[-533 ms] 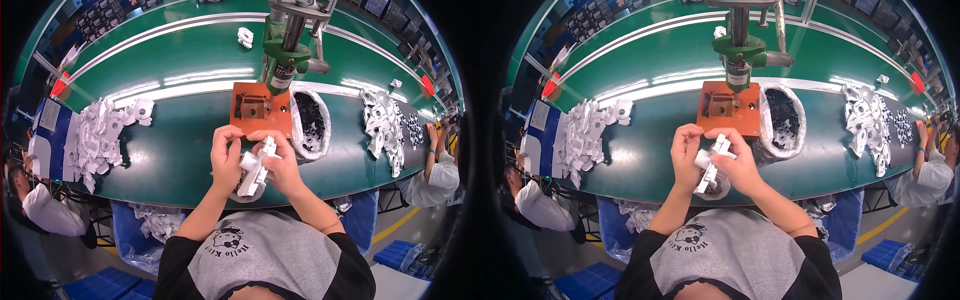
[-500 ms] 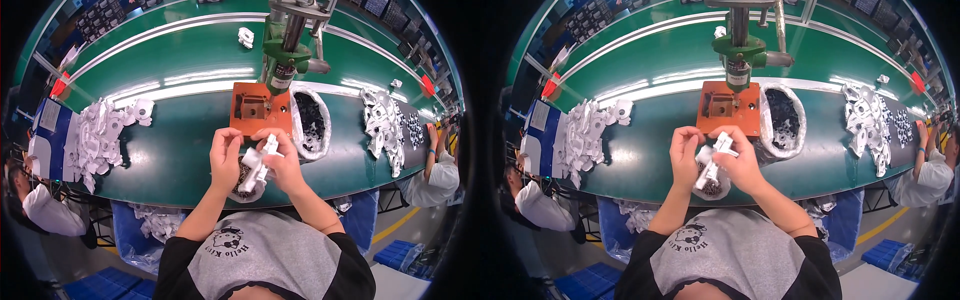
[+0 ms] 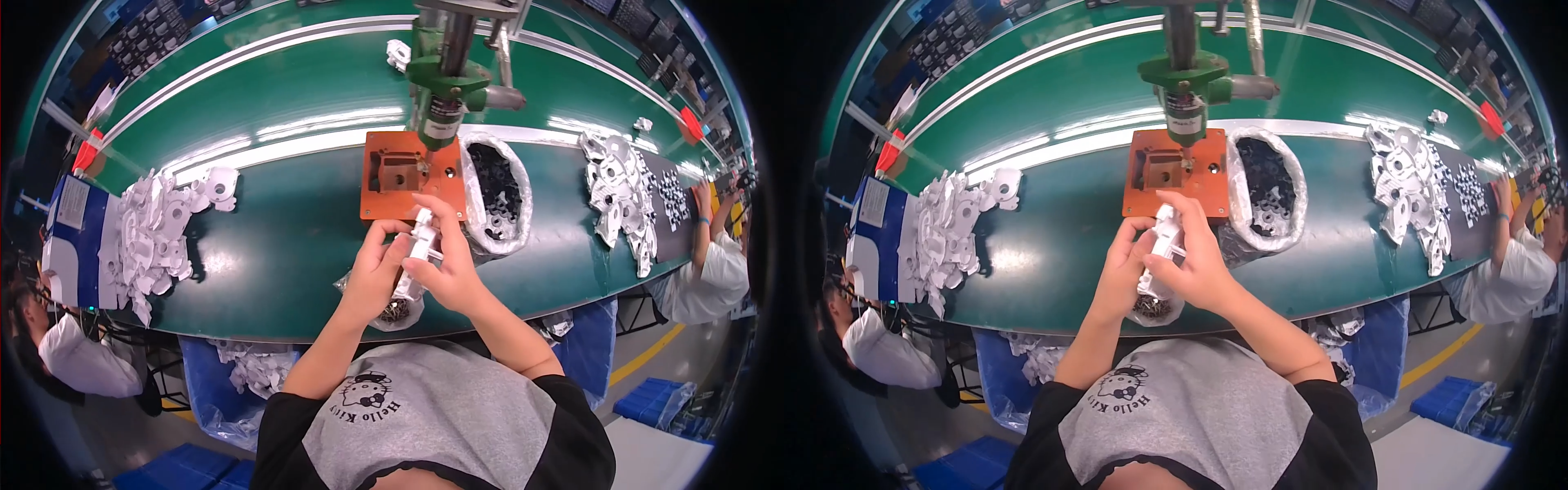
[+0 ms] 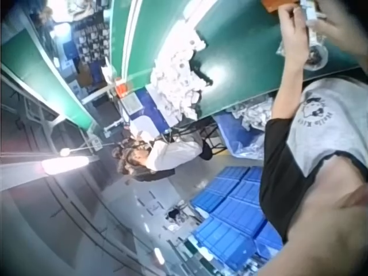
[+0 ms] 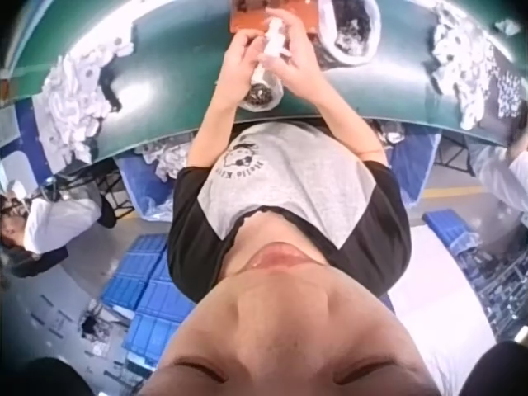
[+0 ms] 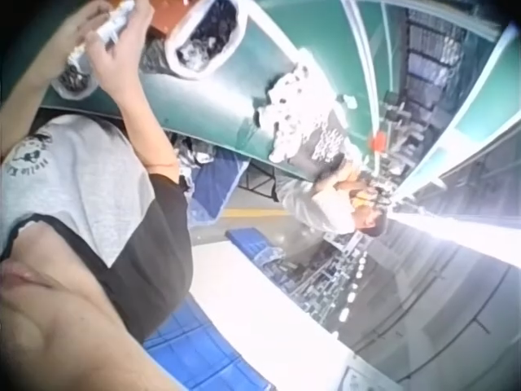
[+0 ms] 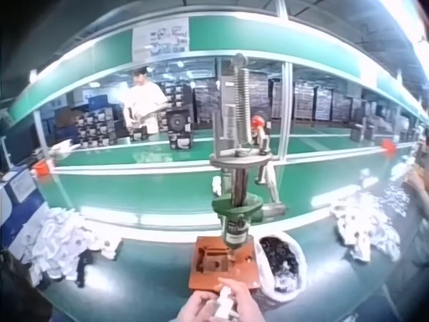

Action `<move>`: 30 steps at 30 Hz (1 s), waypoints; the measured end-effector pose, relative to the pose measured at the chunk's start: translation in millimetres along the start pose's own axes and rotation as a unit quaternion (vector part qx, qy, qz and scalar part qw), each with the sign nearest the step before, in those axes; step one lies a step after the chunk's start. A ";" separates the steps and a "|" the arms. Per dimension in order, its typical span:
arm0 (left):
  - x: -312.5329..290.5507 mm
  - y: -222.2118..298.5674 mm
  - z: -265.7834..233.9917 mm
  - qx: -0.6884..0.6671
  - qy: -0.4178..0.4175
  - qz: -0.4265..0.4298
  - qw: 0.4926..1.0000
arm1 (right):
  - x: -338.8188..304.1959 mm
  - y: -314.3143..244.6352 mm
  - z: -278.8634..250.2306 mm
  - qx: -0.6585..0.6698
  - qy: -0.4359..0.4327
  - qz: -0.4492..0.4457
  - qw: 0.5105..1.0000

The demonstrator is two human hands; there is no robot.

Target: Assembling small plastic housings by inserting metal pins and using a manual press machine to secure them.

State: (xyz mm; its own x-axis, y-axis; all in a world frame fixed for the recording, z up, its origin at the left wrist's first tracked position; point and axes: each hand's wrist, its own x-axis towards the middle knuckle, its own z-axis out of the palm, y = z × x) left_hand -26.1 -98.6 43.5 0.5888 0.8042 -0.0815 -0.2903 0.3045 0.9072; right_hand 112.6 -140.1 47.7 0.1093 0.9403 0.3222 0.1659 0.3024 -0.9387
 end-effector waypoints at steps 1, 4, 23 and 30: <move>-1.9 2.0 3.4 0.022 0.006 0.008 1.000 | 2.0 -3.9 -2.5 -0.002 0.006 0.015 1.000; -2.7 0.7 6.5 0.047 -0.011 0.075 0.996 | 11.1 -6.3 -12.8 -0.033 0.034 -0.001 0.999; 1.0 0.3 8.1 -0.037 -0.021 -0.025 0.999 | 5.2 1.9 -18.4 -0.155 0.060 -0.082 0.983; 8.8 -9.8 0.5 0.212 0.015 0.084 0.974 | 8.0 8.8 -27.5 0.017 0.052 -0.059 0.997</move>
State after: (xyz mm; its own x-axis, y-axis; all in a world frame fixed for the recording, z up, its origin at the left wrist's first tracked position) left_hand -17.7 -94.8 34.1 0.5350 0.8414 0.0758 -0.0390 -0.0650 0.9971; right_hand 141.9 -134.2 45.5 0.1929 0.8768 0.4405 0.1514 0.4170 -0.8962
